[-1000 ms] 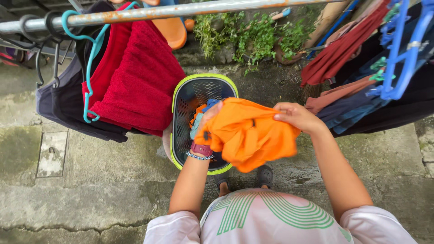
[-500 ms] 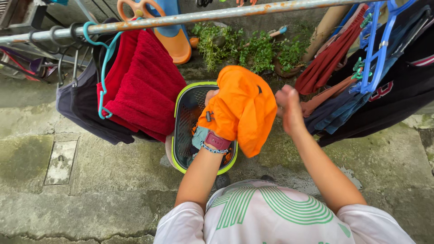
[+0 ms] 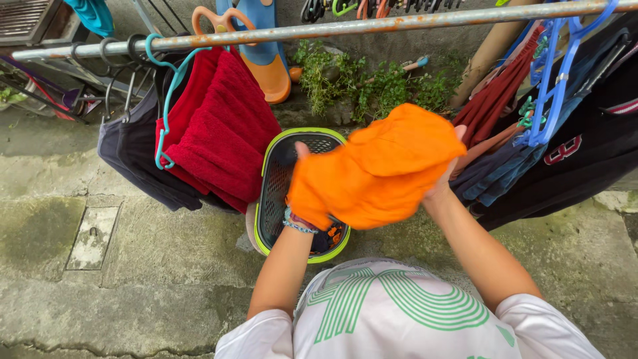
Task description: The person takes items of clothing from a laundry basket, places them on hangers, and hangs them on a laundry rack.
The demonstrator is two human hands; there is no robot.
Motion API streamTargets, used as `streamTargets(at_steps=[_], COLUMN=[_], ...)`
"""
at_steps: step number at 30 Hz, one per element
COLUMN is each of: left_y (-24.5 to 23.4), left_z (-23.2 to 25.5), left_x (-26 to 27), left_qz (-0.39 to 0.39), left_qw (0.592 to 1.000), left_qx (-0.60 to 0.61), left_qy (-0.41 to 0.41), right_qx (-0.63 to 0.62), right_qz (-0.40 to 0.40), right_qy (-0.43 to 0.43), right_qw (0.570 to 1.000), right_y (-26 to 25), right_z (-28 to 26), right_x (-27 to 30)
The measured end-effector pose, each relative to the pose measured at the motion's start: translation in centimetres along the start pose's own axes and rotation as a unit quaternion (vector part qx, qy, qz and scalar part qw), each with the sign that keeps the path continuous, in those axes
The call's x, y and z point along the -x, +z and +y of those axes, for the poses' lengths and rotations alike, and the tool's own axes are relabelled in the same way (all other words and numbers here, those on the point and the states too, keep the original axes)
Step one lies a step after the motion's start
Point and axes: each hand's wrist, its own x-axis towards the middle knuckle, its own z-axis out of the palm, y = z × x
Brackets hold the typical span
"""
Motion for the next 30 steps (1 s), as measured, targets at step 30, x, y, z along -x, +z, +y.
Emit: streamTargets(at_steps=[30], left_y=[-2.0], left_z=[3.2], left_x=[16.3], left_qz=[0.039], left_qw=[0.953], left_qx=[-0.065], left_qy=[0.295], right_qx=[0.197], right_qz=[-0.189], right_qy=[0.113], right_qw=[0.955], right_y=[8.7], right_z=[14.3], right_x=[-7.3])
